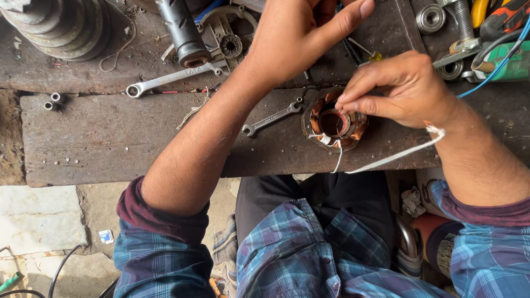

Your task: The person sits on the floor and winds a white insulated wire around a copper motor stator core. They repeatedly thread the wire through slots in the stator and pull it taut to build up the winding.

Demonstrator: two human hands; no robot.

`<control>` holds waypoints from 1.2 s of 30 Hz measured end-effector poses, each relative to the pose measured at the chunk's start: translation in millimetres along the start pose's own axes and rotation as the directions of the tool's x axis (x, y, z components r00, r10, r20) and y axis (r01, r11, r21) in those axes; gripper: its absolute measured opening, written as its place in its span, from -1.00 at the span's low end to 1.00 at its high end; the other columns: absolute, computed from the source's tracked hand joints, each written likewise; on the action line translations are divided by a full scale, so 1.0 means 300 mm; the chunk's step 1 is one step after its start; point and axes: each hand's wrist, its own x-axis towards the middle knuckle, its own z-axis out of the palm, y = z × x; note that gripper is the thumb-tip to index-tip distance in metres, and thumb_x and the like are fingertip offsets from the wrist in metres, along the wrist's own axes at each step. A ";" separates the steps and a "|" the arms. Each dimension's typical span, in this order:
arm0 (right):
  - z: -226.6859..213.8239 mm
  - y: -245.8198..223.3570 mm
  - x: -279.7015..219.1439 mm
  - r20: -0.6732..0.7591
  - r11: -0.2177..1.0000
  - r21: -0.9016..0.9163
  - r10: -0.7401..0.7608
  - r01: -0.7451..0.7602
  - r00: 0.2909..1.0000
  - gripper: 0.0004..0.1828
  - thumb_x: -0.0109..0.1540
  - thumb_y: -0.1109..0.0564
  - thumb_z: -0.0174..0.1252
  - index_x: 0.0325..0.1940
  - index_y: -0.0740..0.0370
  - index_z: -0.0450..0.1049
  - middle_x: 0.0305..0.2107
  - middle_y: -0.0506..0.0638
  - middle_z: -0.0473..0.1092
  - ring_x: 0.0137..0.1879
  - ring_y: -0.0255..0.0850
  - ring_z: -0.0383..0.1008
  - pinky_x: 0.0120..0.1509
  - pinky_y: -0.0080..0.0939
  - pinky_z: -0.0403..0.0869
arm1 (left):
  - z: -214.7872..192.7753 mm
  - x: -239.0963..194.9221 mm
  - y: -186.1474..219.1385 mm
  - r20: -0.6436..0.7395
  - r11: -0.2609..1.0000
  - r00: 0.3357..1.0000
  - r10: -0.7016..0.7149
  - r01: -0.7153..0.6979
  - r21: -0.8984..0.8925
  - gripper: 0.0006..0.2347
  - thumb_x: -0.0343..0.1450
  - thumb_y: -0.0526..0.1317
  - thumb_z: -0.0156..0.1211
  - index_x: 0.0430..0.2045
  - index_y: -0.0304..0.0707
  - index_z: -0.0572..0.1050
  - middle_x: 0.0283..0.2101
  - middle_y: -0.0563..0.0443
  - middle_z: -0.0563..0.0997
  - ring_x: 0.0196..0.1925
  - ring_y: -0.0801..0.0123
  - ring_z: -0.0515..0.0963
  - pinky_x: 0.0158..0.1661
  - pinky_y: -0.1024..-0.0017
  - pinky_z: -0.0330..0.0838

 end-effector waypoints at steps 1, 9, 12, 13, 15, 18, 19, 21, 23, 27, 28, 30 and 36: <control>-0.005 0.000 -0.002 -0.004 1.000 -0.023 -0.016 0.016 1.000 -0.88 0.25 0.37 0.28 -0.13 0.37 0.58 -0.24 0.11 0.58 -0.09 -0.21 0.64 0.06 -0.29 0.63 | 0.001 0.000 -0.002 -0.016 0.997 1.000 0.020 -0.019 0.068 -0.65 0.56 -0.01 0.35 -0.51 -0.28 0.54 -0.65 0.17 0.31 -0.59 0.57 0.26 -0.53 0.43 0.10; -0.005 -0.007 -0.012 0.001 1.000 0.014 0.024 -0.024 1.000 -0.87 0.26 0.39 0.25 -0.10 0.38 0.58 -0.25 0.13 0.57 -0.11 -0.20 0.66 0.05 -0.28 0.66 | 0.023 -0.004 -0.001 -0.047 0.969 0.979 0.196 -0.186 0.165 -0.78 0.52 -0.07 0.38 -0.37 -0.23 0.60 -0.63 0.09 0.44 -0.62 0.48 0.44 -0.55 0.45 0.25; -0.004 -0.002 -0.012 0.011 0.999 -0.006 0.039 -0.039 0.999 -0.87 0.25 0.38 0.25 -0.11 0.38 0.58 -0.27 0.12 0.58 -0.14 -0.21 0.66 0.01 -0.28 0.62 | 0.032 -0.005 -0.005 -0.029 0.952 0.969 0.245 -0.235 0.197 -0.80 0.53 -0.09 0.37 -0.36 -0.23 0.60 -0.57 0.10 0.53 -0.57 0.47 0.54 -0.51 0.45 0.35; -0.003 0.001 -0.010 0.013 0.999 -0.009 0.041 -0.040 0.999 -0.87 0.25 0.38 0.26 -0.11 0.38 0.58 -0.27 0.12 0.58 -0.15 -0.22 0.67 -0.01 -0.28 0.60 | 0.033 -0.006 -0.006 -0.023 0.943 0.964 0.266 -0.255 0.214 -0.81 0.54 -0.10 0.36 -0.35 -0.22 0.61 -0.54 0.10 0.56 -0.55 0.47 0.58 -0.50 0.46 0.39; -0.003 -0.002 -0.015 0.016 0.991 0.030 0.132 -0.132 0.991 -0.85 0.23 0.38 0.27 -0.11 0.38 0.58 -0.31 0.13 0.58 -0.19 -0.23 0.67 -0.07 -0.32 0.63 | 0.035 -0.006 -0.008 -0.015 0.922 0.956 0.293 -0.279 0.268 -0.80 0.52 -0.11 0.37 -0.37 -0.24 0.60 -0.55 0.08 0.57 -0.55 0.44 0.59 -0.50 0.44 0.41; -0.001 -0.007 -0.014 0.049 0.984 0.012 0.178 -0.179 0.983 -0.86 0.20 0.34 0.30 -0.14 0.37 0.59 -0.36 0.09 0.60 -0.26 -0.28 0.68 -0.14 -0.33 0.61 | 0.041 -0.005 -0.007 0.045 0.916 0.965 0.259 -0.260 0.306 -0.80 0.49 -0.12 0.40 -0.43 -0.23 0.60 -0.58 0.08 0.57 -0.57 0.40 0.59 -0.52 0.41 0.40; 0.001 -0.009 -0.011 0.064 0.984 -0.007 0.177 -0.177 0.982 -0.87 0.20 0.32 0.31 -0.16 0.36 0.60 -0.38 0.07 0.61 -0.29 -0.30 0.68 -0.16 -0.33 0.59 | 0.040 -0.004 -0.006 0.073 0.917 0.969 0.236 -0.247 0.313 -0.80 0.47 -0.12 0.41 -0.46 -0.22 0.61 -0.59 0.08 0.57 -0.58 0.40 0.59 -0.53 0.40 0.39; -0.001 -0.018 -0.005 0.087 0.990 -0.104 0.102 -0.092 0.991 -0.86 0.19 0.29 0.32 -0.16 0.34 0.60 -0.35 0.05 0.60 -0.23 -0.30 0.66 -0.11 -0.36 0.59 | 0.033 -0.003 -0.004 0.117 0.929 0.960 0.255 -0.277 0.245 -0.84 0.42 -0.16 0.43 -0.47 -0.23 0.60 -0.56 0.08 0.59 -0.56 0.38 0.60 -0.51 0.39 0.40; -0.004 -0.028 -0.003 0.121 0.983 -0.146 0.129 -0.111 0.984 -0.85 0.16 0.26 0.33 -0.18 0.32 0.61 -0.36 0.03 0.61 -0.23 -0.31 0.66 -0.14 -0.38 0.58 | 0.027 -0.004 0.001 0.183 0.944 0.948 0.261 -0.290 0.155 -0.89 0.36 -0.22 0.43 -0.46 -0.23 0.60 -0.51 0.10 0.62 -0.51 0.41 0.63 -0.47 0.41 0.44; 0.001 -0.040 0.000 0.147 0.935 -0.221 0.313 -0.278 0.938 -0.84 0.11 0.22 0.37 -0.23 0.25 0.66 -0.45 -0.02 0.64 -0.35 -0.34 0.67 -0.30 -0.38 0.56 | 0.003 -0.006 0.023 0.482 0.991 0.867 0.126 -0.083 -0.109 -0.86 0.28 -0.31 0.42 -0.41 -0.28 0.56 -0.48 0.11 0.61 -0.46 0.50 0.63 -0.44 0.48 0.48; 0.003 -0.041 0.000 0.136 0.917 -0.262 0.343 -0.300 0.930 -0.84 0.10 0.22 0.39 -0.23 0.24 0.66 -0.47 -0.02 0.64 -0.37 -0.34 0.66 -0.33 -0.37 0.55 | -0.006 -0.008 0.031 0.585 0.985 0.807 0.078 0.027 -0.168 -0.83 0.27 -0.31 0.43 -0.40 -0.31 0.54 -0.50 0.10 0.60 -0.47 0.51 0.60 -0.46 0.48 0.46; 0.004 -0.041 0.007 0.149 0.941 -0.258 0.262 -0.218 0.954 -0.84 0.13 0.22 0.36 -0.21 0.24 0.66 -0.42 -0.01 0.63 -0.31 -0.35 0.66 -0.27 -0.39 0.56 | -0.022 -0.007 0.048 0.657 0.978 0.753 0.033 0.112 -0.178 -0.76 0.22 -0.30 0.46 -0.37 -0.30 0.49 -0.52 0.12 0.58 -0.49 0.55 0.57 -0.48 0.52 0.44; 0.098 -0.044 -0.034 -0.043 0.953 -0.283 0.097 -0.105 0.994 -0.78 0.16 0.24 0.42 -0.15 0.29 0.56 -0.32 -0.01 0.54 -0.21 -0.30 0.58 -0.12 -0.34 0.55 | -0.018 -0.002 0.081 0.746 0.982 0.665 0.045 0.108 -0.156 -0.79 0.19 -0.29 0.53 -0.42 -0.30 0.60 -0.49 0.18 0.64 -0.48 0.61 0.59 -0.48 0.59 0.48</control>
